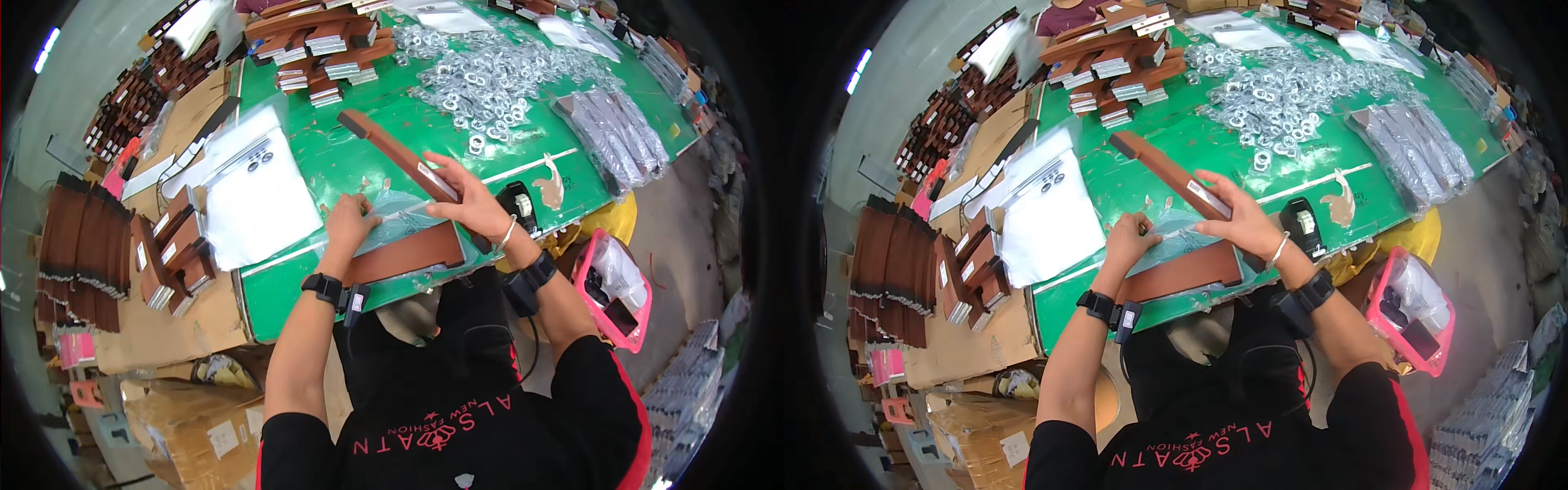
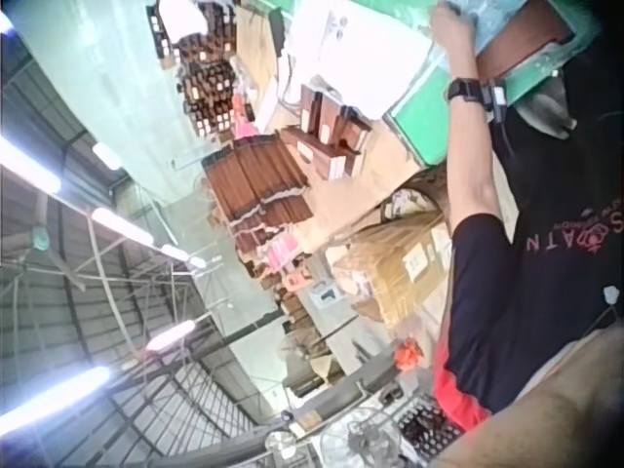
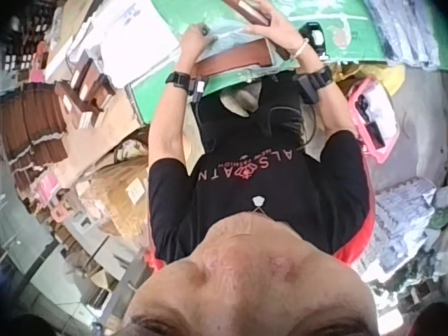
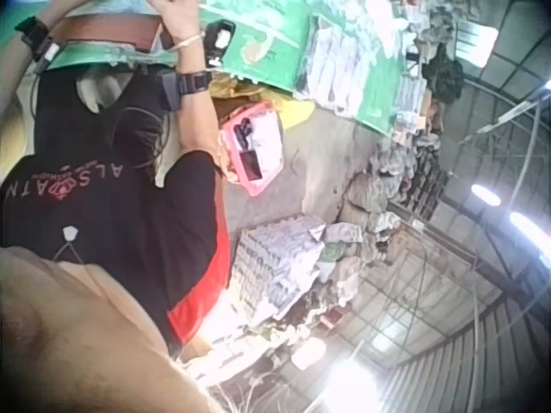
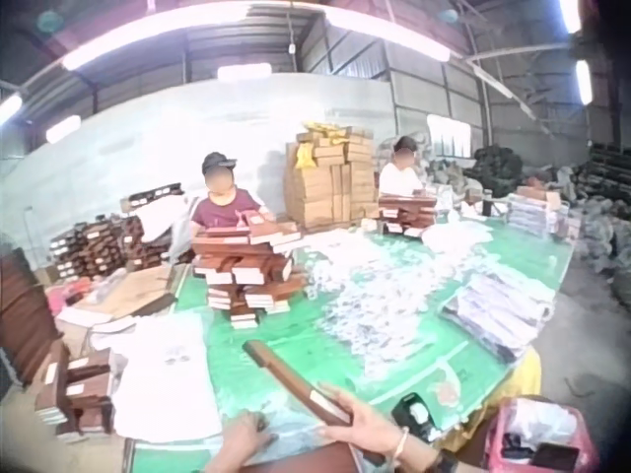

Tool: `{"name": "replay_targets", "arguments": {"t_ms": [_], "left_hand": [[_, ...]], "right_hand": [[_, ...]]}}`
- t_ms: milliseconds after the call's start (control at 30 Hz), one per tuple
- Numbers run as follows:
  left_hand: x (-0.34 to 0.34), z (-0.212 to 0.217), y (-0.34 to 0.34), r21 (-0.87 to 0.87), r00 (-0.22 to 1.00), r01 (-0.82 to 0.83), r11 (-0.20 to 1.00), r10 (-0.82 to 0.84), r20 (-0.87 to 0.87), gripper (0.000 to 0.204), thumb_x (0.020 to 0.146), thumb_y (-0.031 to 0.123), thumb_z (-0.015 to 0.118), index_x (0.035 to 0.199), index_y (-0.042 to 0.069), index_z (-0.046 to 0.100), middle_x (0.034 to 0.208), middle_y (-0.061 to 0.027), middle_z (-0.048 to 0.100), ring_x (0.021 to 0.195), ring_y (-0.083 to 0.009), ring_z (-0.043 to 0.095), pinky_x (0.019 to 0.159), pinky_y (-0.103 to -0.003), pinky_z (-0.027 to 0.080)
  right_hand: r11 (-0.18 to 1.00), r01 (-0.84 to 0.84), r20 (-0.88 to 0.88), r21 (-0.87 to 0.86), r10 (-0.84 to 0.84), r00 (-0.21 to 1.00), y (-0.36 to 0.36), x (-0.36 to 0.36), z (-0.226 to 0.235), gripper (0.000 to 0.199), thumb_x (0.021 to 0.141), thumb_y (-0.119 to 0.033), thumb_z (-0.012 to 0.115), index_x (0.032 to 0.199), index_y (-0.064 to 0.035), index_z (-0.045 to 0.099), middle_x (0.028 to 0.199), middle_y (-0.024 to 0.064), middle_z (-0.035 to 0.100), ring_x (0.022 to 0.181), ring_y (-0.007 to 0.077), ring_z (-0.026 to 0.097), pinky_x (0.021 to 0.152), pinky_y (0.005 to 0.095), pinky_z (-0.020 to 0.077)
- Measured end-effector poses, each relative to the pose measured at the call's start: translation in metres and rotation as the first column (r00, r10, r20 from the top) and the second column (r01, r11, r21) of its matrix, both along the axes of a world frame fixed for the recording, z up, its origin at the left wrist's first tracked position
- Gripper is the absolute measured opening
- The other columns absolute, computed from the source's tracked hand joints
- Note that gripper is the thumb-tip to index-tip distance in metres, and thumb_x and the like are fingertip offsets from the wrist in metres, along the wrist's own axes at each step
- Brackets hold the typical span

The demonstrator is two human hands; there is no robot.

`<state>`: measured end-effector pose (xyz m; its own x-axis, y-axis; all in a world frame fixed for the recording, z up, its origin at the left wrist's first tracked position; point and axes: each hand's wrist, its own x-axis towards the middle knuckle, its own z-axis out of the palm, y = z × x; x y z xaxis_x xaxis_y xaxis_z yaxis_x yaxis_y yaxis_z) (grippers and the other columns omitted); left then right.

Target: Packaging wooden furniture components into plastic bags and sealing them.

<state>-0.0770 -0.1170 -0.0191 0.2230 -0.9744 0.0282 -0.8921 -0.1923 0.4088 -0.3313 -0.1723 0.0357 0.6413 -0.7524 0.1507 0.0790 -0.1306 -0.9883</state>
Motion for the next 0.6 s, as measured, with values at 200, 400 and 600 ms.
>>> {"name": "replay_targets", "arguments": {"t_ms": [200,400,600], "left_hand": [[-0.03,0.039,0.055,-0.309,0.957,0.207,0.928,-0.258,-0.135,0.018,0.078,0.006,0.069,0.093,0.009,0.06,0.094,-0.0083,0.061,0.085,-0.029,0.064,0.074,-0.039,0.052],[-0.056,0.026,0.118,-0.414,0.922,0.382,0.826,-0.368,0.117,0.021,0.08,0.004,0.064,0.1,0.011,0.065,0.1,-0.0022,0.066,0.085,-0.0239,0.063,0.073,-0.033,0.053],[-0.058,0.004,0.143,-0.484,0.927,0.376,0.79,-0.32,0.198,0.044,0.075,0.009,0.062,0.119,0.011,0.067,0.117,-0.0004,0.066,0.097,-0.0193,0.062,0.078,-0.032,0.053]], "right_hand": [[0.981,0.005,-0.063,-0.195,-0.018,0.998,-0.012,-0.006,0.021,0.085,0.077,-0.006,0.078,0.151,-0.0113,0.037,0.133,0.0125,0.055,0.12,0.0195,0.053,0.104,0.0335,0.043],[0.893,-0.164,-0.235,-0.42,0.068,0.97,-0.008,0.023,0.03,0.08,0.073,-0.01,0.076,0.147,-0.0114,0.045,0.136,0.0131,0.057,0.121,0.0272,0.058,0.104,0.0359,0.0454],[0.786,-0.398,-0.444,-0.472,0.178,0.878,0.028,0.043,0.011,0.085,0.069,-0.011,0.077,0.147,-0.0133,0.045,0.139,0.0139,0.055,0.125,0.0348,0.054,0.107,0.0427,0.043]]}}
